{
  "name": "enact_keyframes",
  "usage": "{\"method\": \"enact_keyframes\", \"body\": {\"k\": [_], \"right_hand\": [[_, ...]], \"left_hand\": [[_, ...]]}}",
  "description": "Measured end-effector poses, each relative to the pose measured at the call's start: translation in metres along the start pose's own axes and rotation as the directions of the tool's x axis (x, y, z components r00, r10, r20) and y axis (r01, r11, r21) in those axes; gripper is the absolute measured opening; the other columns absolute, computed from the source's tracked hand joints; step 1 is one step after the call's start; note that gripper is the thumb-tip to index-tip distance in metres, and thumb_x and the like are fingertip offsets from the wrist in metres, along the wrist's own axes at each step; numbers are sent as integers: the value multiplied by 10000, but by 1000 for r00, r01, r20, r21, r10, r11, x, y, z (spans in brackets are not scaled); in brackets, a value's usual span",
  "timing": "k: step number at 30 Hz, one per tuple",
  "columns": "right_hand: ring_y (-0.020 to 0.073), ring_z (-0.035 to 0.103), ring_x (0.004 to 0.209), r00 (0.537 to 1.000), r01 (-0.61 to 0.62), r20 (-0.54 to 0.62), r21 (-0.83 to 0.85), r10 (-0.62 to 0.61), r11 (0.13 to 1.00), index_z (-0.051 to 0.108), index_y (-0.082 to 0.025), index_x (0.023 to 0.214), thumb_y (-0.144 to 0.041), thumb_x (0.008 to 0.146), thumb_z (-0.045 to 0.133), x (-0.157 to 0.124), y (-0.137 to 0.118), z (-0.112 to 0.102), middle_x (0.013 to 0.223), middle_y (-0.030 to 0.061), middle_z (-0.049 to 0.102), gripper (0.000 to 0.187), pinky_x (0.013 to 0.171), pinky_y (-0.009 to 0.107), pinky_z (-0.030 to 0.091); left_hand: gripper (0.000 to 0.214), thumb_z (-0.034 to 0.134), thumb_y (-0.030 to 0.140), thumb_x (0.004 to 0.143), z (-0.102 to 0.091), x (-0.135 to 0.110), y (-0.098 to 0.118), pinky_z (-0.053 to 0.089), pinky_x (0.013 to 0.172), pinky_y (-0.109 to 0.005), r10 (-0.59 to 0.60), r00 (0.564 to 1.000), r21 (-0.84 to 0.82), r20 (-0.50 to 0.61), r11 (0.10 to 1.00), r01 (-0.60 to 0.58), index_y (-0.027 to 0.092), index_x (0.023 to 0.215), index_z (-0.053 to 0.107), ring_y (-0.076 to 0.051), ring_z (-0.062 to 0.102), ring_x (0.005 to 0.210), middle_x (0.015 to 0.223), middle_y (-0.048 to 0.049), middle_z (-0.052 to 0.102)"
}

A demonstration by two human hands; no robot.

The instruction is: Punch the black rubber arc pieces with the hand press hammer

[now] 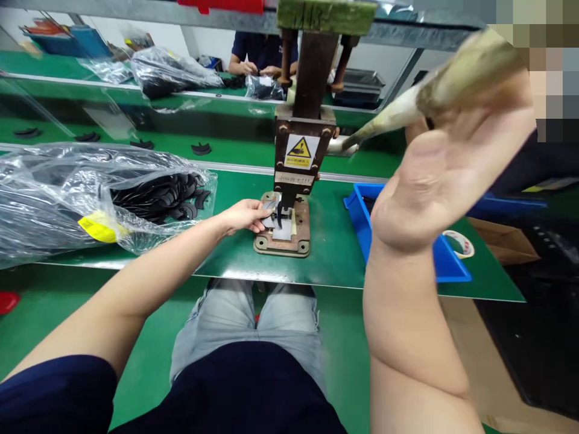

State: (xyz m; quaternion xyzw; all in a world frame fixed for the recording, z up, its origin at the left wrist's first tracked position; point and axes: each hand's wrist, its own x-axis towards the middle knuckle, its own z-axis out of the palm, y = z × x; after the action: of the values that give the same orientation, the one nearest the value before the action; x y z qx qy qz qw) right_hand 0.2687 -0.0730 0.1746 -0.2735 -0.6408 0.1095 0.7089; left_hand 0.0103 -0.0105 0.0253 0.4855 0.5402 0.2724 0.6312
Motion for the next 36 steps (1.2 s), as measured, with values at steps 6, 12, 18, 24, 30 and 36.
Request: {"method": "enact_keyframes", "body": {"k": [6, 12, 18, 24, 30, 36], "right_hand": [[141, 762, 906, 961, -248, 96, -114, 259, 962, 723, -230, 1176, -300, 914, 783, -118, 45, 5, 996, 56, 770, 277, 848, 307, 643], [166, 769, 872, 856, -406, 300, -118, 422, 906, 712, -236, 1074, -428, 920, 773, -201, 43, 47, 988, 45, 782, 253, 785, 315, 665], [168, 734, 862, 875, -395, 242, -146, 420, 907, 647, -248, 1006, -445, 985, 669, -212, 29, 61, 963, 38, 745, 199, 793, 336, 642], [158, 724, 844, 858, -308, 348, -238, 377, 921, 656, -241, 1076, -401, 1009, 628, -202, 22, 52, 969, 44, 759, 176, 794, 331, 622], [211, 731, 941, 836, -121, 490, -276, 248, 953, 697, -253, 1090, -334, 991, 628, -185, 19, 41, 996, 71, 781, 145, 861, 404, 602], [189, 684, 833, 835, 5, 530, -274, 147, 962, 664, -250, 1029, -267, 978, 624, -186, 19, 45, 909, 58, 739, 67, 764, 367, 574]], "left_hand": [[408, 882, 437, 888, -11, -66, -3, 518, 474, -181, 145, 985, -61, 88, 988, -140, 181, 819, 572, -128, 698, 519, 602, -9, 691], [429, 892, 457, 868, 8, -109, -4, 532, 475, -199, 162, 976, -40, 144, 987, -158, 182, 793, 572, -129, 687, 514, 605, -4, 686], [431, 898, 478, 856, 14, -121, -6, 507, 455, -193, 132, 974, -69, 184, 990, -122, 189, 783, 587, -128, 658, 470, 544, -1, 659], [432, 911, 466, 835, 3, -114, 0, 474, 445, -204, 77, 970, -40, 230, 997, -70, 187, 761, 589, -130, 628, 449, 523, 0, 636], [379, 884, 453, 841, -4, -123, 1, 465, 524, -238, 237, 969, 150, 69, 958, -245, 206, 852, 596, -123, 605, 561, 679, 16, 637], [258, 783, 419, 894, 4, -142, -3, 458, 691, -295, 582, 813, 486, 9, 708, -513, 227, 815, 629, -160, 557, 766, 869, -15, 584]]}}
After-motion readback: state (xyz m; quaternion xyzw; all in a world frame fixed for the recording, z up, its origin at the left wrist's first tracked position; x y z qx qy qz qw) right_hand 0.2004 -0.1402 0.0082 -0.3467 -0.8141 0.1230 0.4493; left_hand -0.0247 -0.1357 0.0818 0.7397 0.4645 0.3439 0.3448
